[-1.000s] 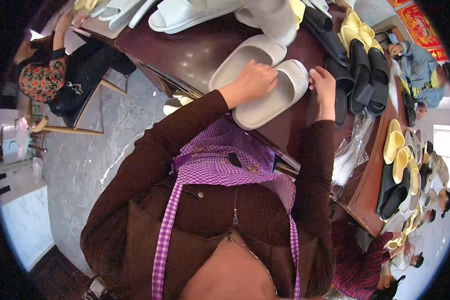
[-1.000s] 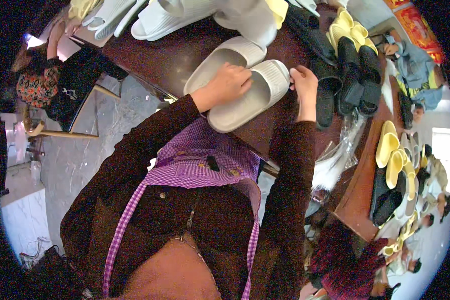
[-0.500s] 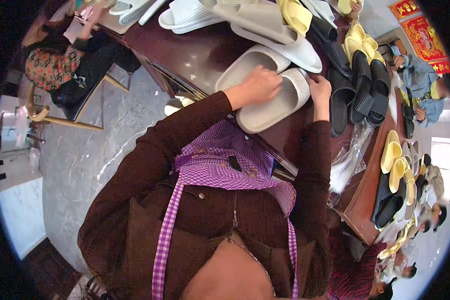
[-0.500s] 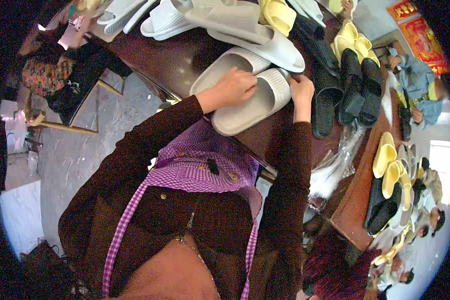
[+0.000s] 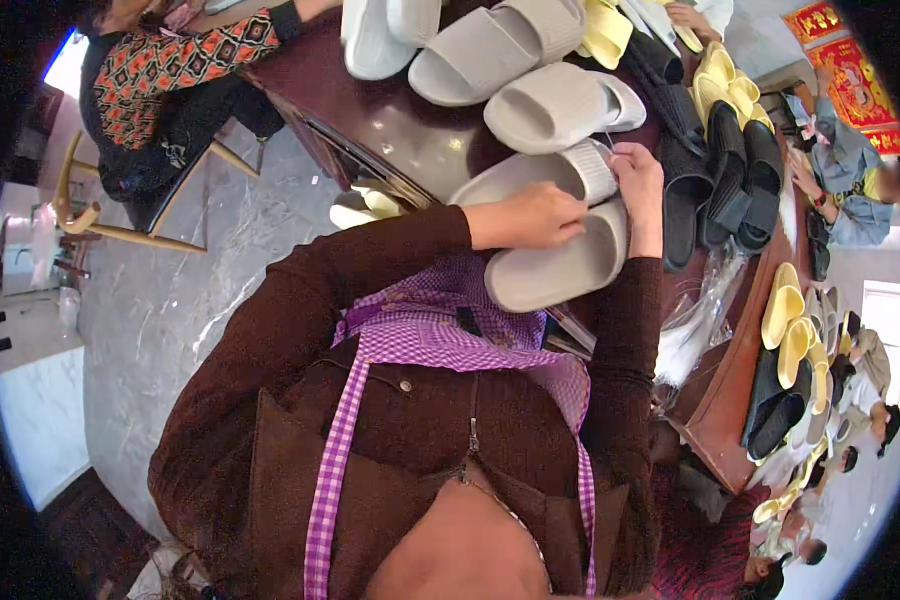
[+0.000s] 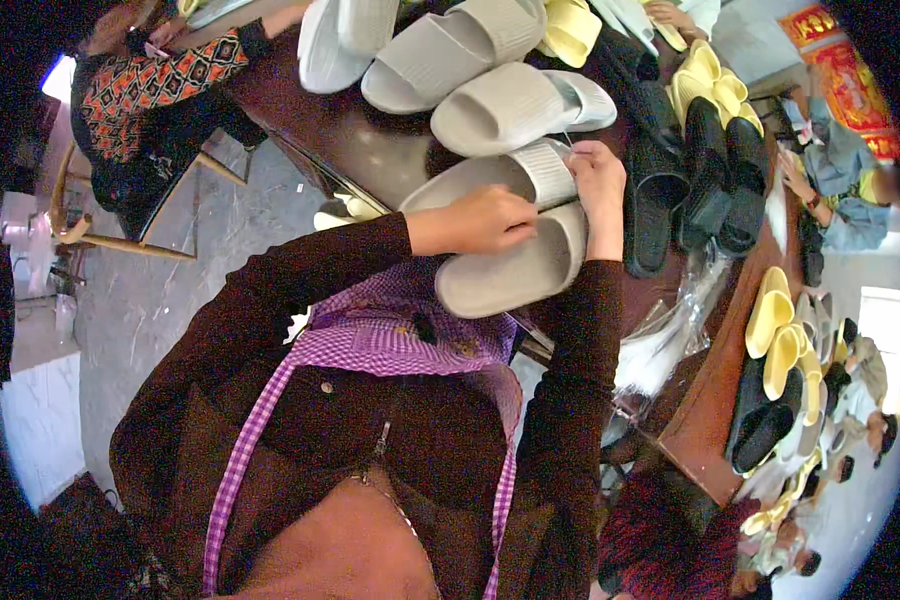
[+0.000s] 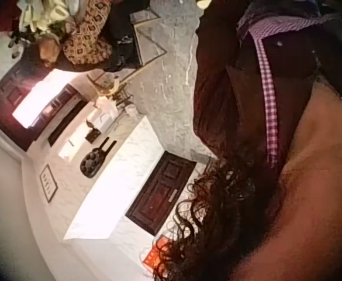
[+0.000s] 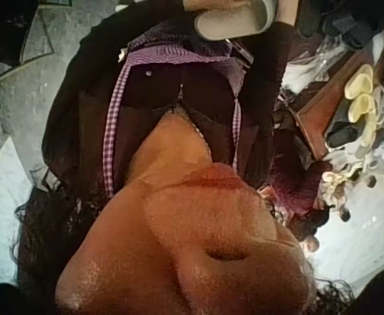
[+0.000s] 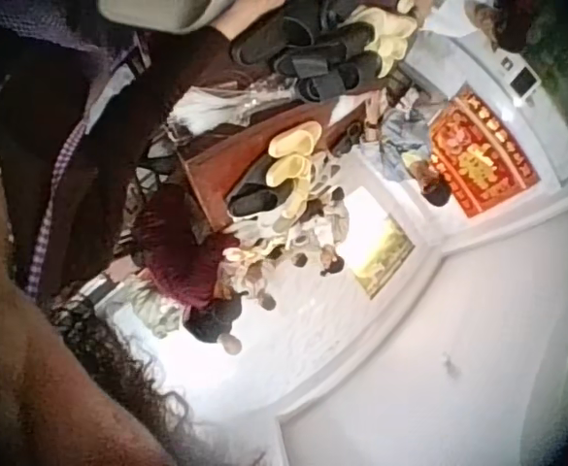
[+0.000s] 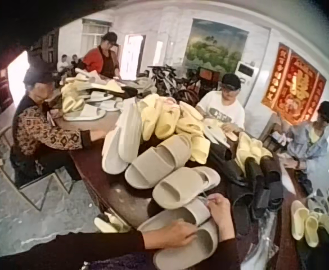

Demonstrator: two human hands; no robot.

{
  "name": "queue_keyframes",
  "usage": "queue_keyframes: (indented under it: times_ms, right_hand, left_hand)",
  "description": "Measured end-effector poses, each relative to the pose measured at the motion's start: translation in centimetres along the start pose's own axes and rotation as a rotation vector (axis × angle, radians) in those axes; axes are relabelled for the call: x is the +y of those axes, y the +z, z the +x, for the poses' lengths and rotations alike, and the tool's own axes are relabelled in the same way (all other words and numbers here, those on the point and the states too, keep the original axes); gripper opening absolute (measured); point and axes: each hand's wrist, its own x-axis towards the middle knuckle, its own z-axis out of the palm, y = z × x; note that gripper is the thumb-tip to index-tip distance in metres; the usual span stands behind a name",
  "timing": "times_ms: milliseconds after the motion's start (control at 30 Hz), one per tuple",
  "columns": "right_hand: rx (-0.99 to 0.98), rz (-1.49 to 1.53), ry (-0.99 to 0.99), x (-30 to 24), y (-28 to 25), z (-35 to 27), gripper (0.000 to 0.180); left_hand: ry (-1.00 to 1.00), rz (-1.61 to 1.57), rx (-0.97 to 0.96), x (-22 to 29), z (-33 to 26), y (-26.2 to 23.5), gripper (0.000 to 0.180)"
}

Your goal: The person fastens pairs of slippers together by threading and attaching plastic ties through them by hand on the table.

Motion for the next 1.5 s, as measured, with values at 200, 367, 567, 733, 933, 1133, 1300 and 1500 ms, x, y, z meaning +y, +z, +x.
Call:
queue_keyframes:
  times_ms: [200,367,567,733,933,1133,1300,1500]
  right_hand:
    - [-0.118,0.095,0.075,0.1,-1.0,-1.4,0.012]
    - [-0.182,0.304,0.212,-0.4,-2.0,-2.3,0.007]
    - [-0.283,0.247,0.156,-0.4,-2.9,-2.3,0.004]
    - [-0.350,0.334,0.231,-0.9,-2.5,-2.1,0.005]
    - [-0.347,0.467,0.212,-0.5,-2.3,-1.5,0.007]
    - [-0.030,0.481,0.023,0.1,-2.1,-2.8,0.008]
    - [0.048,0.434,-0.129,-0.5,-2.6,-4.2,0.011]
    - [0.020,0.413,-0.229,-2.3,-1.5,-6.4,0.013]
  left_hand:
    - [0.021,-0.226,0.071,-0.6,0.6,-1.4,0.011]
    - [0.016,-0.136,0.036,-1.1,0.9,-2.1,0.009]
    - [-0.169,0.066,-0.448,-0.2,2.5,-1.7,0.018]
    - [-0.090,0.043,-0.464,-1.1,3.0,-1.6,0.021]
    - [-0.082,0.085,-0.467,-1.5,3.2,-1.3,0.020]
    - [-0.018,0.015,-0.331,-1.7,2.1,-1.3,0.020]
    - [-0.018,-0.213,0.012,1.0,2.7,-4.4,0.020]
    - [-0.327,-0.359,0.133,1.6,7.6,-5.7,0.023]
